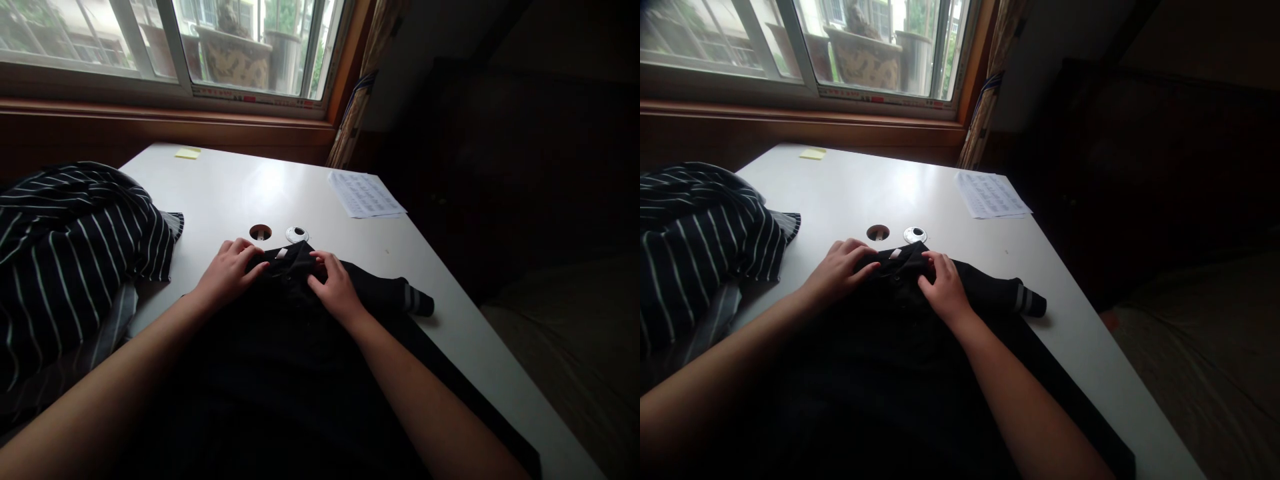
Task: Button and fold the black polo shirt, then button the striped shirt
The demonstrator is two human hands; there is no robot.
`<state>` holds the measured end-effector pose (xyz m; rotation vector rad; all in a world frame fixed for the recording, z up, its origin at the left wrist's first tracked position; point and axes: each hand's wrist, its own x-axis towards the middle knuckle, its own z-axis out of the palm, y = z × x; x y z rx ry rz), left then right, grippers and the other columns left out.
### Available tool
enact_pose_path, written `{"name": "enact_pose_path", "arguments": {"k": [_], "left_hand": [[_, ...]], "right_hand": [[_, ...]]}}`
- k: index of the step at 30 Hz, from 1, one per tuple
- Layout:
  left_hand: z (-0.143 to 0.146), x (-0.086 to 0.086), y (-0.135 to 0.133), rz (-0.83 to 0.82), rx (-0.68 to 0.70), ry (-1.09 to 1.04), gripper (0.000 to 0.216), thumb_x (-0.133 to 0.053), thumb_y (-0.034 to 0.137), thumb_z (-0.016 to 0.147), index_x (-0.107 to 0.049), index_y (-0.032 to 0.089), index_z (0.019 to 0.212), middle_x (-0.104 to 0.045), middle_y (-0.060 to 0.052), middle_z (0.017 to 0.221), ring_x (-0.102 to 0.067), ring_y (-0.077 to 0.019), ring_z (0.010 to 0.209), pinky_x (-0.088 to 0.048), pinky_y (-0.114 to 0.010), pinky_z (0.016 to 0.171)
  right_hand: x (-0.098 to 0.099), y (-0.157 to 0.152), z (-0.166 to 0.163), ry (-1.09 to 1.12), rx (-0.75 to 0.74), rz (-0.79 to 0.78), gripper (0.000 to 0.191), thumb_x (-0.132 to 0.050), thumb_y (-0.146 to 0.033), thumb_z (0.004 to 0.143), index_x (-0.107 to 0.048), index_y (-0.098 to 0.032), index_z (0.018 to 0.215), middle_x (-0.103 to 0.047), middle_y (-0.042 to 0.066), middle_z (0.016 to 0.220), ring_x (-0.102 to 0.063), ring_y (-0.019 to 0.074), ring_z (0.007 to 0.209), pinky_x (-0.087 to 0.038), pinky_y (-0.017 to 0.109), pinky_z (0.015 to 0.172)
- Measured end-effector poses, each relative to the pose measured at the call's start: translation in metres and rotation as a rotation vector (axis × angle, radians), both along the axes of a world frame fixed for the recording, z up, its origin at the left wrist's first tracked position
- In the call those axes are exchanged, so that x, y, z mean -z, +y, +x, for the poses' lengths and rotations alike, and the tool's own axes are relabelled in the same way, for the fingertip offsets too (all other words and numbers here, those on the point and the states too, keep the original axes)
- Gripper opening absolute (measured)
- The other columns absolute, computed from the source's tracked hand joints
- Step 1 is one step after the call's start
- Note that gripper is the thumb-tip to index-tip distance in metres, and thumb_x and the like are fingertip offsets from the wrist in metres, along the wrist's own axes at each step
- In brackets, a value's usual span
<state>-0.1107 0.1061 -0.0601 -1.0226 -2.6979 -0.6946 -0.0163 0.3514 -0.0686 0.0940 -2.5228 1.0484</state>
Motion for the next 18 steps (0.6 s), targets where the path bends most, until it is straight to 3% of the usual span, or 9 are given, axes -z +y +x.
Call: {"name": "enact_pose_path", "arguments": {"k": [4, 9, 13, 16, 18], "left_hand": [[0.005, -0.001, 0.000, -0.066, -0.071, 0.022, 0.042, -0.046, 0.053, 0.096, -0.059, 0.024, 0.124, -0.055, -0.009, 0.116, -0.056, -0.0295, 0.107, -0.049, -0.043, 0.091], [0.007, -0.004, -0.002, -0.013, -0.175, -0.089, 0.046, -0.040, 0.055, 0.097, -0.051, 0.027, 0.133, -0.054, -0.008, 0.119, -0.064, -0.0258, 0.093, -0.051, -0.037, 0.075], [0.004, -0.005, -0.004, 0.222, -0.119, -0.169, 0.041, -0.047, 0.053, 0.094, -0.056, 0.024, 0.123, -0.060, -0.007, 0.110, -0.064, -0.0201, 0.081, -0.052, -0.036, 0.077], [0.000, -0.012, -0.007, 0.436, -0.026, -0.383, 0.046, -0.055, 0.053, 0.089, -0.054, 0.022, 0.123, -0.064, -0.007, 0.112, -0.063, -0.0167, 0.074, -0.052, -0.033, 0.074], [-0.003, -0.021, -0.012, 0.475, 0.016, -0.569, 0.056, -0.061, 0.056, 0.084, -0.050, 0.023, 0.128, -0.063, -0.008, 0.120, -0.066, -0.0190, 0.082, -0.053, -0.033, 0.074]], "right_hand": [[0.002, 0.017, -0.003, -0.016, 0.079, 0.316, 0.034, -0.059, -0.023, 0.086, -0.060, -0.023, 0.120, -0.059, 0.009, 0.113, -0.052, 0.0282, 0.110, -0.044, 0.045, 0.102], [0.003, 0.036, -0.003, -0.083, 0.142, 0.480, 0.029, -0.056, -0.035, 0.093, -0.064, -0.025, 0.118, -0.056, 0.011, 0.120, -0.049, 0.0302, 0.113, -0.044, 0.046, 0.103], [0.000, 0.052, 0.001, -0.123, 0.055, 0.547, 0.036, -0.051, -0.039, 0.096, -0.061, -0.027, 0.128, -0.054, 0.009, 0.129, -0.047, 0.0291, 0.119, -0.042, 0.046, 0.106], [-0.005, 0.074, 0.009, -0.168, -0.061, 0.589, 0.040, -0.048, -0.041, 0.098, -0.056, -0.030, 0.136, -0.051, 0.006, 0.137, -0.046, 0.0274, 0.125, -0.038, 0.045, 0.111], [-0.009, 0.093, 0.018, -0.209, -0.075, 0.605, 0.041, -0.047, -0.043, 0.098, -0.055, -0.032, 0.137, -0.050, 0.005, 0.141, -0.045, 0.0276, 0.128, -0.037, 0.047, 0.112]]}}
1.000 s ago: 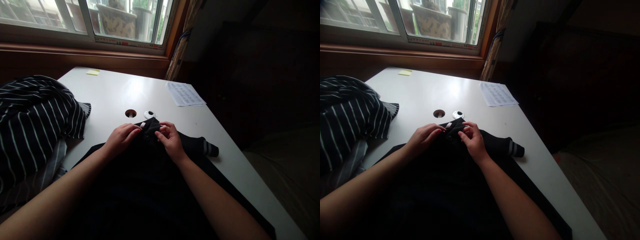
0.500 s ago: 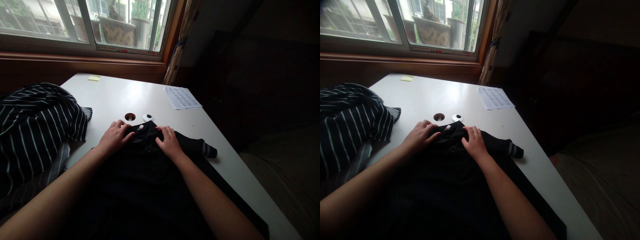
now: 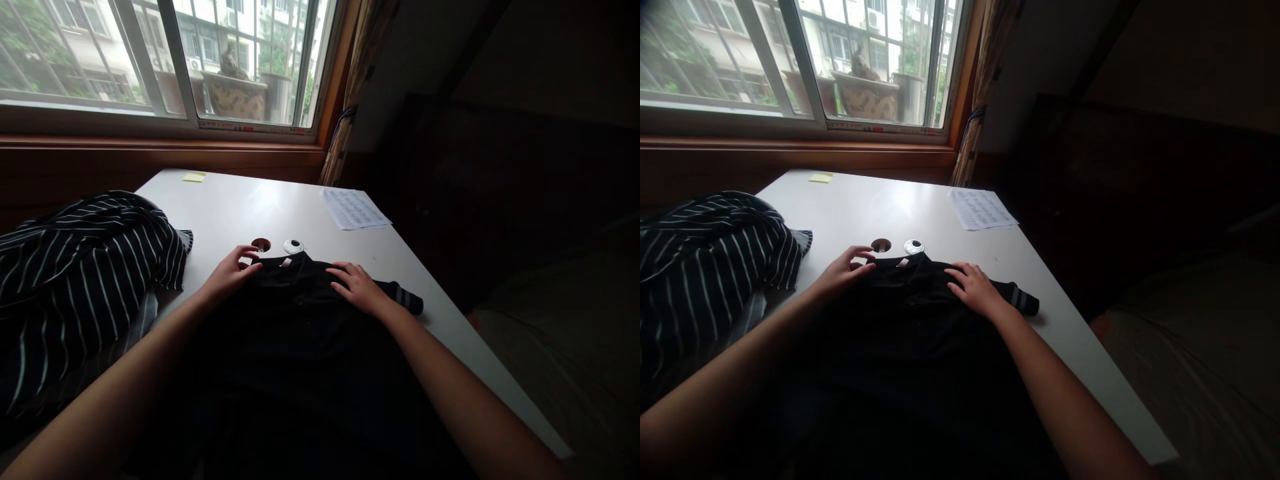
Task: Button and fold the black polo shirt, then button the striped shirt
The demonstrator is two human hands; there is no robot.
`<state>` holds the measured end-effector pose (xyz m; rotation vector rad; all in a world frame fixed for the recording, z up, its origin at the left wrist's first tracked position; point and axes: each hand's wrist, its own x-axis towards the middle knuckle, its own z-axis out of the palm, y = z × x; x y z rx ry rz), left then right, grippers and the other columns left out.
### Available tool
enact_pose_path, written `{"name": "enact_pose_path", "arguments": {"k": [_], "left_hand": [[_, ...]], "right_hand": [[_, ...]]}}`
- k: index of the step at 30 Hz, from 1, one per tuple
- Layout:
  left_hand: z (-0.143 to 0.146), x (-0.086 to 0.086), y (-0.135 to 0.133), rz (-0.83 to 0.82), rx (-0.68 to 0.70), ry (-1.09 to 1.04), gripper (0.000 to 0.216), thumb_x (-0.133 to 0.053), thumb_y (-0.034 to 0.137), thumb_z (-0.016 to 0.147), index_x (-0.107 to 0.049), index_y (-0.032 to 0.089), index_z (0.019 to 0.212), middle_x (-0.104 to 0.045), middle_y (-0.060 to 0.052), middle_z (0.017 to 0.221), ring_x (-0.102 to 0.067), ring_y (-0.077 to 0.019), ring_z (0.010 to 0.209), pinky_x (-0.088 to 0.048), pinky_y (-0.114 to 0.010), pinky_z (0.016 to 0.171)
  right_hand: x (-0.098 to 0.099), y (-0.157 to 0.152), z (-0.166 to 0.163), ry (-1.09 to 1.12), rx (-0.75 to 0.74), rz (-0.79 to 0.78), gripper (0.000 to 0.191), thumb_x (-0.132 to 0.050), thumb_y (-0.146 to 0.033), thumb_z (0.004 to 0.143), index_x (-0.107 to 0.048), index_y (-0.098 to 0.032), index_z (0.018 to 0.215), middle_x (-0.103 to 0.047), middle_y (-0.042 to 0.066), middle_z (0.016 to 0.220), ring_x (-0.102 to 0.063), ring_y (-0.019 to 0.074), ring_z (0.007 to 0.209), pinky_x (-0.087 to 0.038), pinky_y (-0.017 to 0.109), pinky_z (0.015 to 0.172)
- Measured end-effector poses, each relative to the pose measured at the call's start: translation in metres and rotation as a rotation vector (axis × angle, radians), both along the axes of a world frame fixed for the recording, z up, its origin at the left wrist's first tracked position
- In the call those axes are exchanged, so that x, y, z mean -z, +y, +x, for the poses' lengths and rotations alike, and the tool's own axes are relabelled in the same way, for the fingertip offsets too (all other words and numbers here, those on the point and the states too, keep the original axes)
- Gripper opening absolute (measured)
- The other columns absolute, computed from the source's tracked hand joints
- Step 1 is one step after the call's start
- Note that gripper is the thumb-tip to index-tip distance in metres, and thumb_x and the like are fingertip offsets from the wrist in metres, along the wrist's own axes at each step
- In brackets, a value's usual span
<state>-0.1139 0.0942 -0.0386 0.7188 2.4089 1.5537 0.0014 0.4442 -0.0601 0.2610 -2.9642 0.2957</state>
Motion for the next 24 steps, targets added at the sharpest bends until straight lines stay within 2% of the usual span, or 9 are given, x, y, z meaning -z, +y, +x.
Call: {"name": "enact_pose_path", "arguments": {"k": [3, 5, 9, 11, 14, 18, 20, 22, 24], "left_hand": [[-0.002, -0.017, -0.013, -0.108, 0.094, -0.210, 0.070, -0.069, 0.058, 0.075, -0.048, 0.026, 0.134, -0.062, -0.010, 0.124, -0.066, -0.0243, 0.093, -0.052, -0.033, 0.076], [-0.002, -0.025, -0.024, -0.215, 0.174, -0.282, 0.078, -0.071, 0.058, 0.073, -0.043, 0.028, 0.140, -0.066, -0.008, 0.117, -0.066, -0.0245, 0.091, -0.051, -0.032, 0.073], [0.004, -0.026, -0.039, -0.431, 0.292, -0.232, 0.083, -0.068, 0.052, 0.075, -0.034, 0.029, 0.147, -0.068, -0.002, 0.093, -0.063, -0.0218, 0.077, -0.047, -0.030, 0.067], [0.006, -0.025, -0.041, -0.510, 0.241, -0.115, 0.073, -0.063, 0.049, 0.077, -0.040, 0.027, 0.143, -0.067, -0.003, 0.090, -0.062, -0.0223, 0.077, -0.047, -0.030, 0.068], [0.002, -0.030, -0.037, -0.524, 0.088, 0.111, 0.057, -0.053, 0.044, 0.081, -0.049, 0.027, 0.135, -0.067, -0.004, 0.090, -0.063, -0.0236, 0.079, -0.048, -0.032, 0.070], [-0.017, -0.042, -0.021, -0.564, -0.124, 0.513, 0.039, -0.046, 0.033, 0.088, -0.057, 0.028, 0.126, -0.069, -0.006, 0.095, -0.062, -0.0272, 0.088, -0.048, -0.037, 0.077], [-0.027, -0.045, -0.010, -0.604, -0.206, 0.689, 0.033, -0.043, 0.027, 0.091, -0.061, 0.027, 0.119, -0.069, -0.008, 0.103, -0.059, -0.0293, 0.097, -0.048, -0.041, 0.084], [-0.031, -0.043, 0.000, -0.629, -0.237, 0.777, 0.031, -0.043, 0.025, 0.093, -0.064, 0.025, 0.116, -0.067, -0.010, 0.109, -0.056, -0.0311, 0.104, -0.048, -0.043, 0.088], [-0.027, -0.038, 0.010, -0.618, -0.227, 0.810, 0.032, -0.045, 0.026, 0.094, -0.064, 0.022, 0.119, -0.064, -0.013, 0.115, -0.053, -0.0330, 0.108, -0.050, -0.046, 0.087]], "right_hand": [[-0.004, 0.031, 0.018, -0.022, 0.082, -0.002, 0.040, -0.047, -0.046, 0.097, -0.057, -0.034, 0.134, -0.052, 0.005, 0.139, -0.046, 0.0288, 0.127, -0.038, 0.050, 0.110], [-0.007, 0.050, 0.033, -0.018, 0.126, -0.024, 0.038, -0.049, -0.046, 0.096, -0.060, -0.033, 0.130, -0.057, 0.006, 0.132, -0.050, 0.0285, 0.123, -0.040, 0.049, 0.108], [-0.016, 0.071, 0.062, -0.045, 0.207, -0.113, 0.034, -0.053, -0.044, 0.093, -0.063, -0.029, 0.122, -0.063, 0.007, 0.119, -0.058, 0.0265, 0.113, -0.045, 0.044, 0.103], [-0.024, 0.071, 0.076, -0.116, 0.269, -0.170, 0.035, -0.055, -0.044, 0.091, -0.062, -0.028, 0.122, -0.064, 0.008, 0.116, -0.061, 0.0268, 0.108, -0.048, 0.043, 0.097], [-0.040, 0.057, 0.098, -0.304, 0.303, -0.316, 0.043, -0.060, -0.044, 0.088, -0.056, -0.029, 0.128, -0.069, 0.006, 0.103, -0.066, 0.0268, 0.097, -0.051, 0.043, 0.087], [-0.058, 0.022, 0.120, -0.564, 0.116, -0.712, 0.057, -0.064, -0.037, 0.086, -0.045, -0.031, 0.139, -0.071, 0.003, 0.101, -0.069, 0.0225, 0.089, -0.054, 0.036, 0.078], [-0.062, 0.008, 0.123, -0.642, 0.052, -0.822, 0.059, -0.064, -0.035, 0.086, -0.043, -0.032, 0.141, -0.070, 0.003, 0.107, -0.070, 0.0211, 0.088, -0.055, 0.034, 0.076], [-0.063, 0.005, 0.119, -0.600, 0.034, -0.799, 0.052, -0.063, -0.034, 0.087, -0.049, -0.032, 0.136, -0.069, 0.003, 0.114, -0.069, 0.0216, 0.093, -0.055, 0.035, 0.080], [-0.061, 0.013, 0.109, -0.423, 0.068, -0.679, 0.037, -0.060, -0.033, 0.089, -0.059, -0.031, 0.125, -0.069, 0.003, 0.117, -0.067, 0.0232, 0.101, -0.053, 0.039, 0.088]]}}
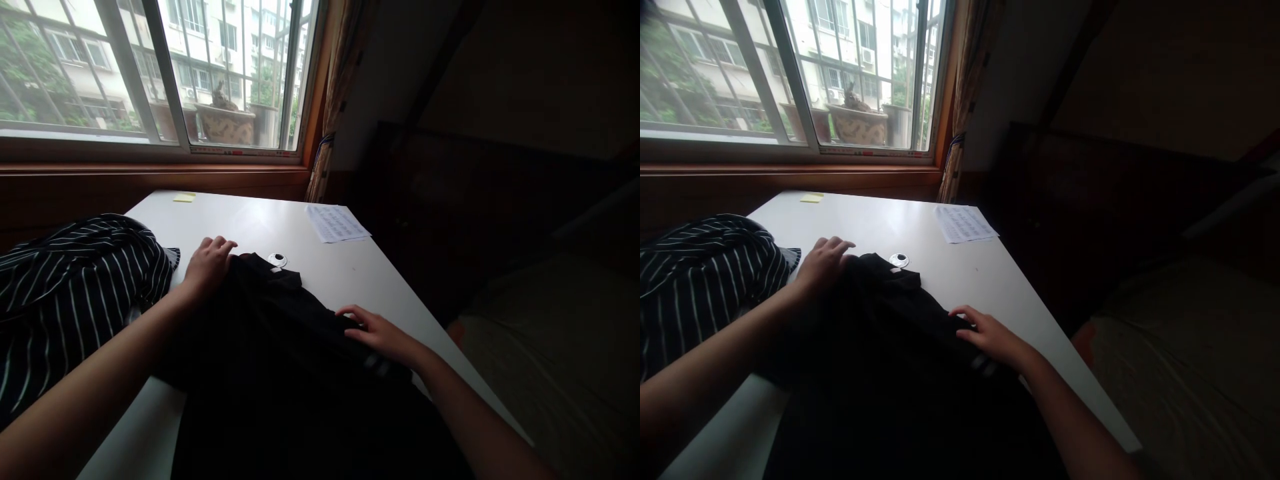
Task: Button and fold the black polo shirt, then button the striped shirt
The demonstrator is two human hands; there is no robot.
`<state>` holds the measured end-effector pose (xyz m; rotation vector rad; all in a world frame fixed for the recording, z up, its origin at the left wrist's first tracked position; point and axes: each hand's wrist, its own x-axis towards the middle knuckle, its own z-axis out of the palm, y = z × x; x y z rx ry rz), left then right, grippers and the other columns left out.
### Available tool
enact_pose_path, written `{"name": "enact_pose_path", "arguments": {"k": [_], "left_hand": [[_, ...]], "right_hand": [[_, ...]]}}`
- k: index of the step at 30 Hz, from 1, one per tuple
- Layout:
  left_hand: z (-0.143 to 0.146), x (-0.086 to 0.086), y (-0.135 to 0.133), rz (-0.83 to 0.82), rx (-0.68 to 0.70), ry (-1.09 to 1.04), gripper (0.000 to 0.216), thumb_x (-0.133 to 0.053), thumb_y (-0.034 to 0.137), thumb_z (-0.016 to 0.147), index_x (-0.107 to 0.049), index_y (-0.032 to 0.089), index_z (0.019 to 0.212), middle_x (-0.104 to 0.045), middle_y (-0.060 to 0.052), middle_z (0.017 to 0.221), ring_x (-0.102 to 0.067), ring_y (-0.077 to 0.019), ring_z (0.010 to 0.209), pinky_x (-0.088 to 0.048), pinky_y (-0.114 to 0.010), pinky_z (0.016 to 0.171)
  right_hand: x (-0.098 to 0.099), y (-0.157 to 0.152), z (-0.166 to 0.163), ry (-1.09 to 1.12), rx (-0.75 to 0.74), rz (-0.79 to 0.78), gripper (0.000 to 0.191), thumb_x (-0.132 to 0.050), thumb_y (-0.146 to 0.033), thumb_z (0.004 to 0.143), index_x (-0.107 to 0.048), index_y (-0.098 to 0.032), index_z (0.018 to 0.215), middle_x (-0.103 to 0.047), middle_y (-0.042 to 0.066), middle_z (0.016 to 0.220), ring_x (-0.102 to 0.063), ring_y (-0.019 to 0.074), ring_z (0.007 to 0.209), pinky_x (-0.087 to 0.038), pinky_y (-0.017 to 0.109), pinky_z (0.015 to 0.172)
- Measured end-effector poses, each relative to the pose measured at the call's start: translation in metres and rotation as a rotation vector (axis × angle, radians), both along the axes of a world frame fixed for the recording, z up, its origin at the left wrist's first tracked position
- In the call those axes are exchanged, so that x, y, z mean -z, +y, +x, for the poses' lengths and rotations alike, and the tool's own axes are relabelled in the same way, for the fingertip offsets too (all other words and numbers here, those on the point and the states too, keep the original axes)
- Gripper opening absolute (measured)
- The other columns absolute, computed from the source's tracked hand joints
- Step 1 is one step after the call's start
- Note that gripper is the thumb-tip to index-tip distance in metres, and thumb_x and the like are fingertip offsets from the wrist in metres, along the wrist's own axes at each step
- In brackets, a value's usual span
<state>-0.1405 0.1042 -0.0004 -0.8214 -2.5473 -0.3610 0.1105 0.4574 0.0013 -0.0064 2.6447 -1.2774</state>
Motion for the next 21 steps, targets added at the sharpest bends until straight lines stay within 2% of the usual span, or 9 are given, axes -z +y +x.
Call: {"name": "enact_pose_path", "arguments": {"k": [3, 5, 8, 12, 14, 16, 18, 21], "left_hand": [[0.022, 0.007, 0.011, 0.036, 0.153, 0.015, 0.031, -0.049, 0.028, 0.095, -0.063, 0.022, 0.122, -0.058, -0.014, 0.124, -0.051, -0.0329, 0.115, -0.050, -0.048, 0.093], [0.046, 0.012, 0.015, 0.019, 0.342, -0.015, 0.029, -0.047, 0.029, 0.097, -0.064, 0.023, 0.121, -0.057, -0.012, 0.128, -0.050, -0.0294, 0.120, -0.047, -0.047, 0.102], [0.081, 0.023, 0.016, -0.120, 0.565, -0.104, 0.033, -0.047, 0.034, 0.099, -0.060, 0.028, 0.129, -0.055, -0.008, 0.138, -0.045, -0.0273, 0.133, -0.038, -0.048, 0.113], [0.107, 0.043, 0.008, -0.242, 0.607, -0.222, 0.050, -0.046, 0.049, 0.099, -0.043, 0.035, 0.147, -0.041, -0.005, 0.156, -0.030, -0.0311, 0.146, -0.022, -0.059, 0.120], [0.108, 0.048, 0.003, -0.264, 0.587, -0.263, 0.054, -0.043, 0.053, 0.099, -0.037, 0.037, 0.150, -0.035, -0.004, 0.159, -0.025, -0.0325, 0.149, -0.017, -0.063, 0.119], [0.107, 0.050, -0.001, -0.282, 0.574, -0.285, 0.055, -0.040, 0.055, 0.099, -0.033, 0.039, 0.151, -0.030, -0.003, 0.161, -0.021, -0.0343, 0.150, -0.012, -0.067, 0.118], [0.104, 0.050, -0.004, -0.297, 0.564, -0.292, 0.056, -0.039, 0.056, 0.099, -0.030, 0.041, 0.152, -0.028, -0.003, 0.162, -0.017, -0.0365, 0.150, -0.007, -0.072, 0.115], [0.100, 0.050, -0.014, -0.310, 0.550, -0.294, 0.058, -0.040, 0.057, 0.098, -0.026, 0.044, 0.153, -0.026, -0.002, 0.162, -0.014, -0.0390, 0.150, -0.005, -0.075, 0.112]], "right_hand": [[0.005, 0.028, -0.022, 0.278, 0.171, 0.266, 0.023, -0.053, -0.029, 0.092, -0.067, -0.028, 0.110, -0.070, 0.003, 0.112, -0.064, 0.0241, 0.106, -0.048, 0.041, 0.097], [0.008, 0.048, -0.036, 0.400, 0.265, 0.424, 0.025, -0.048, -0.026, 0.094, -0.069, -0.027, 0.108, -0.071, 0.004, 0.110, -0.064, 0.0238, 0.104, -0.047, 0.040, 0.097], [0.012, 0.067, -0.052, 0.460, 0.345, 0.658, 0.030, -0.045, -0.021, 0.094, -0.071, -0.025, 0.109, -0.070, 0.008, 0.105, -0.062, 0.0263, 0.100, -0.047, 0.043, 0.095], [0.010, 0.059, -0.067, 0.504, 0.394, 0.849, 0.032, -0.048, -0.018, 0.091, -0.071, -0.020, 0.114, -0.066, 0.016, 0.110, -0.057, 0.0339, 0.104, -0.045, 0.052, 0.093], [0.009, 0.040, -0.074, 0.583, 0.316, 0.839, 0.034, -0.045, -0.018, 0.094, -0.070, -0.019, 0.116, -0.064, 0.016, 0.115, -0.055, 0.0336, 0.108, -0.044, 0.052, 0.097], [0.012, 0.011, -0.079, 0.624, 0.123, 0.763, 0.033, -0.044, -0.022, 0.096, -0.069, -0.019, 0.118, -0.064, 0.013, 0.117, -0.056, 0.0292, 0.110, -0.044, 0.047, 0.102], [0.021, -0.021, -0.081, 0.602, -0.084, 0.667, 0.034, -0.046, -0.030, 0.098, -0.065, -0.021, 0.125, -0.063, 0.009, 0.124, -0.056, 0.0250, 0.115, -0.043, 0.042, 0.107], [0.039, -0.064, -0.077, 0.538, -0.262, 0.596, 0.047, -0.049, -0.042, 0.097, -0.053, -0.022, 0.140, -0.053, 0.008, 0.143, -0.046, 0.0244, 0.133, -0.037, 0.040, 0.114]]}}
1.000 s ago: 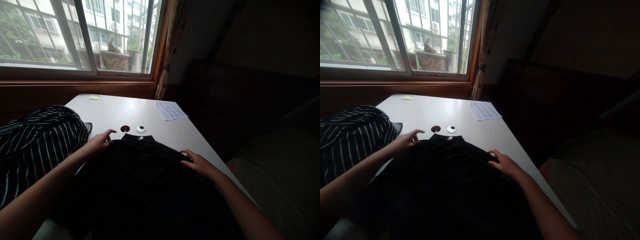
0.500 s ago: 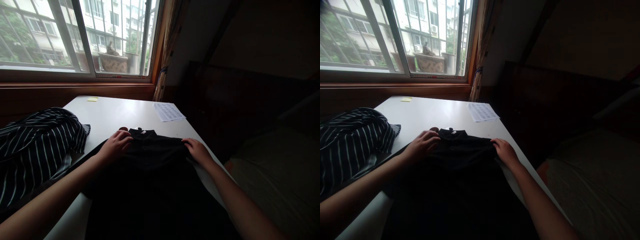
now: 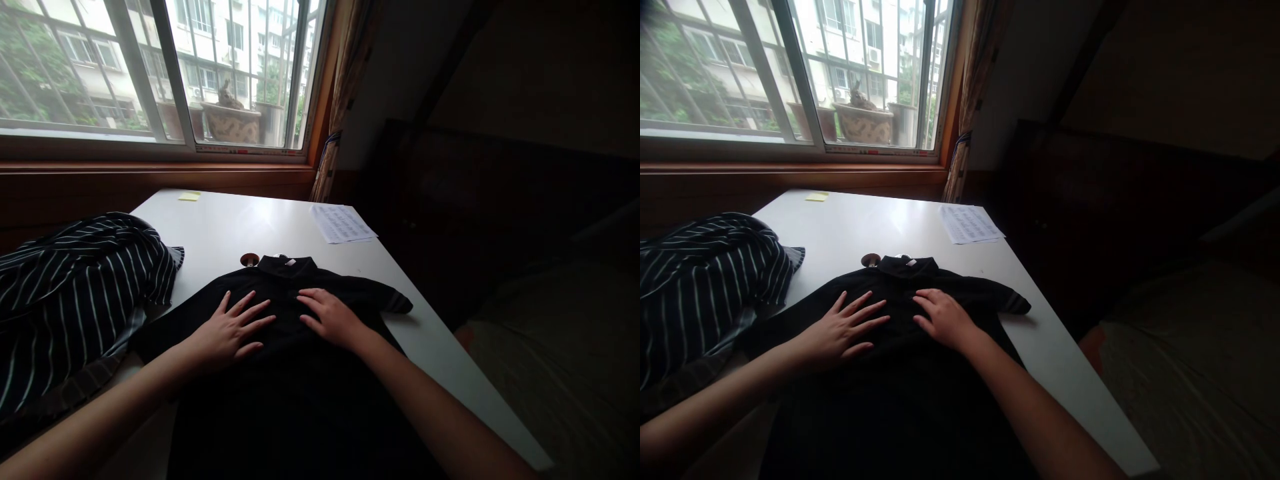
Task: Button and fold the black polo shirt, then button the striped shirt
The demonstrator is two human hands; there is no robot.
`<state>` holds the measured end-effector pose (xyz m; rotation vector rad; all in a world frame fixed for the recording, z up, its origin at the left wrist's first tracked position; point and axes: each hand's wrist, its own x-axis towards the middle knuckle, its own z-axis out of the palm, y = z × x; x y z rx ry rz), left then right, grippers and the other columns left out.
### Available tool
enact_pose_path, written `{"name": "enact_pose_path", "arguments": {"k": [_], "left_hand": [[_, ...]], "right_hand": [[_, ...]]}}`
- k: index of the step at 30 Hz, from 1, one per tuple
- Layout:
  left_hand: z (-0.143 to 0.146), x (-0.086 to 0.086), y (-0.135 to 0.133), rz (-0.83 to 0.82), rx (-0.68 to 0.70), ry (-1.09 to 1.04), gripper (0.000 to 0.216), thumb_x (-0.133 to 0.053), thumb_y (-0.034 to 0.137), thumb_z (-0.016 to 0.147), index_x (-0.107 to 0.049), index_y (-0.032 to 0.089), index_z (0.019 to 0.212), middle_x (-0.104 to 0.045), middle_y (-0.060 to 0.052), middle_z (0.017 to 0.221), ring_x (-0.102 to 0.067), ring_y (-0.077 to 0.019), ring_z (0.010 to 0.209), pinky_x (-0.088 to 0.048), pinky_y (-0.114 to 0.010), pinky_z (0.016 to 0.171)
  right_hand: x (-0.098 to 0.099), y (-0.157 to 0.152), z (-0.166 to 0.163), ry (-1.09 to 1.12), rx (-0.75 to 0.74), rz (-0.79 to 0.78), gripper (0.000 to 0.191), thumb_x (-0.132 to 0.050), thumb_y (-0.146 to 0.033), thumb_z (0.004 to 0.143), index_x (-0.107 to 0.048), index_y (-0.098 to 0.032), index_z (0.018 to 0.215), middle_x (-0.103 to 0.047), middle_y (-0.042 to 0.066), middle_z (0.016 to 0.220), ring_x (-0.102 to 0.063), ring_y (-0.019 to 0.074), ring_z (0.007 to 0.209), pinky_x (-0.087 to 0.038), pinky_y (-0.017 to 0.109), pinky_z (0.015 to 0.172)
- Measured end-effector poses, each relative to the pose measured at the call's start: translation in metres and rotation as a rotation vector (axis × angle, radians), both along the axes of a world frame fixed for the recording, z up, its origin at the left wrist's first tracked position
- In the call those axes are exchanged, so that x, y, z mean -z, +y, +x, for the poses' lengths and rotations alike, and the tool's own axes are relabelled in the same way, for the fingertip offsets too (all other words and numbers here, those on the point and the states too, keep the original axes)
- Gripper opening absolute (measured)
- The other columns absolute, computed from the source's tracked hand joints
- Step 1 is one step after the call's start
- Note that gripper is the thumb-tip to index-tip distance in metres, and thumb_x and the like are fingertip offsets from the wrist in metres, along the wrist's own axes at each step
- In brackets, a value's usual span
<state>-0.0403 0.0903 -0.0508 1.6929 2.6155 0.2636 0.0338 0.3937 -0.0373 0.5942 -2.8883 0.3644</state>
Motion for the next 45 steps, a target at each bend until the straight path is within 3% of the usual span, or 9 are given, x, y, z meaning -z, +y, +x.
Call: {"name": "enact_pose_path", "arguments": {"k": [4, 8, 11, 14, 19, 23, 29, 40, 45], "left_hand": [[-0.007, -0.002, -0.021, -0.028, 0.000, -0.019, 0.060, -0.044, 0.058, 0.097, -0.024, 0.047, 0.152, -0.025, 0.000, 0.163, -0.012, -0.0412, 0.150, -0.008, -0.076, 0.112], [-0.015, -0.008, -0.023, -0.049, 0.001, -0.055, 0.058, -0.046, 0.060, 0.095, -0.029, 0.050, 0.149, -0.030, 0.002, 0.161, -0.017, -0.0404, 0.149, -0.016, -0.074, 0.112], [-0.022, -0.009, -0.002, -0.003, -0.055, -0.031, 0.050, -0.041, 0.058, 0.098, -0.038, 0.047, 0.146, -0.037, 0.000, 0.158, -0.026, -0.0377, 0.147, -0.021, -0.072, 0.111], [-0.035, 0.001, 0.027, 0.064, -0.112, 0.030, 0.052, -0.042, 0.056, 0.098, -0.045, 0.037, 0.146, -0.044, -0.008, 0.154, -0.033, -0.0349, 0.145, -0.022, -0.065, 0.115], [-0.059, 0.020, 0.052, 0.098, -0.194, 0.085, 0.058, -0.041, 0.058, 0.097, -0.042, 0.031, 0.149, -0.040, -0.009, 0.156, -0.029, -0.0330, 0.147, -0.017, -0.058, 0.119], [-0.069, 0.024, 0.047, 0.080, -0.219, 0.078, 0.058, -0.037, 0.059, 0.098, -0.039, 0.033, 0.150, -0.036, -0.006, 0.159, -0.024, -0.0296, 0.149, -0.013, -0.055, 0.121], [-0.083, 0.022, 0.031, 0.032, -0.318, 0.074, 0.064, -0.032, 0.060, 0.099, -0.034, 0.027, 0.153, -0.029, -0.008, 0.161, -0.018, -0.0275, 0.151, -0.011, -0.054, 0.121], [-0.093, 0.024, 0.015, 0.013, -0.406, 0.047, 0.065, -0.031, 0.060, 0.099, -0.031, 0.026, 0.154, -0.024, -0.006, 0.163, -0.018, -0.0279, 0.151, -0.013, -0.054, 0.121], [-0.103, 0.027, 0.006, 0.152, -0.441, 0.010, 0.072, -0.037, 0.060, 0.097, -0.026, 0.018, 0.156, -0.030, -0.012, 0.161, -0.024, -0.0280, 0.149, -0.022, -0.048, 0.122]], "right_hand": [[0.015, -0.024, 0.012, -0.089, 0.028, 0.035, 0.058, -0.040, -0.047, 0.100, -0.034, -0.023, 0.153, -0.033, 0.007, 0.160, -0.025, 0.0256, 0.149, -0.022, 0.047, 0.122], [0.012, -0.022, 0.012, -0.149, 0.040, 0.054, 0.062, -0.039, -0.056, 0.099, -0.030, -0.030, 0.155, -0.025, 0.002, 0.163, -0.017, 0.0277, 0.151, -0.020, 0.049, 0.122], [0.009, -0.019, -0.003, -0.159, 0.058, 0.068, 0.066, -0.039, -0.063, 0.096, -0.032, -0.032, 0.154, -0.027, 0.003, 0.162, -0.019, 0.0307, 0.150, -0.020, 0.051, 0.121], [0.012, -0.017, -0.025, -0.156, 0.096, 0.083, 0.067, -0.036, -0.066, 0.096, -0.034, -0.032, 0.153, -0.036, 0.005, 0.159, -0.024, 0.0313, 0.148, -0.019, 0.053, 0.120], [0.020, 0.000, -0.053, -0.161, 0.157, 0.110, 0.066, -0.030, -0.065, 0.098, -0.038, -0.029, 0.152, -0.036, 0.006, 0.159, -0.021, 0.0274, 0.150, -0.015, 0.050, 0.122], [0.022, 0.020, -0.059, -0.168, 0.204, 0.119, 0.067, -0.027, -0.065, 0.098, -0.040, -0.025, 0.151, -0.028, 0.006, 0.162, -0.015, 0.0240, 0.152, -0.012, 0.047, 0.123], [0.025, 0.037, -0.062, -0.166, 0.248, 0.118, 0.072, -0.023, -0.065, 0.099, -0.027, -0.022, 0.156, -0.017, 0.004, 0.165, -0.013, 0.0214, 0.152, -0.011, 0.045, 0.123], [0.033, 0.074, -0.066, -0.166, 0.366, 0.147, 0.076, -0.021, -0.066, 0.098, -0.023, -0.018, 0.157, -0.017, 0.007, 0.165, -0.015, 0.0221, 0.152, -0.016, 0.045, 0.123], [0.031, 0.073, -0.058, -0.148, 0.441, 0.212, 0.074, -0.026, -0.062, 0.099, -0.029, -0.014, 0.155, -0.022, 0.010, 0.163, -0.017, 0.0245, 0.151, -0.014, 0.048, 0.122]]}}
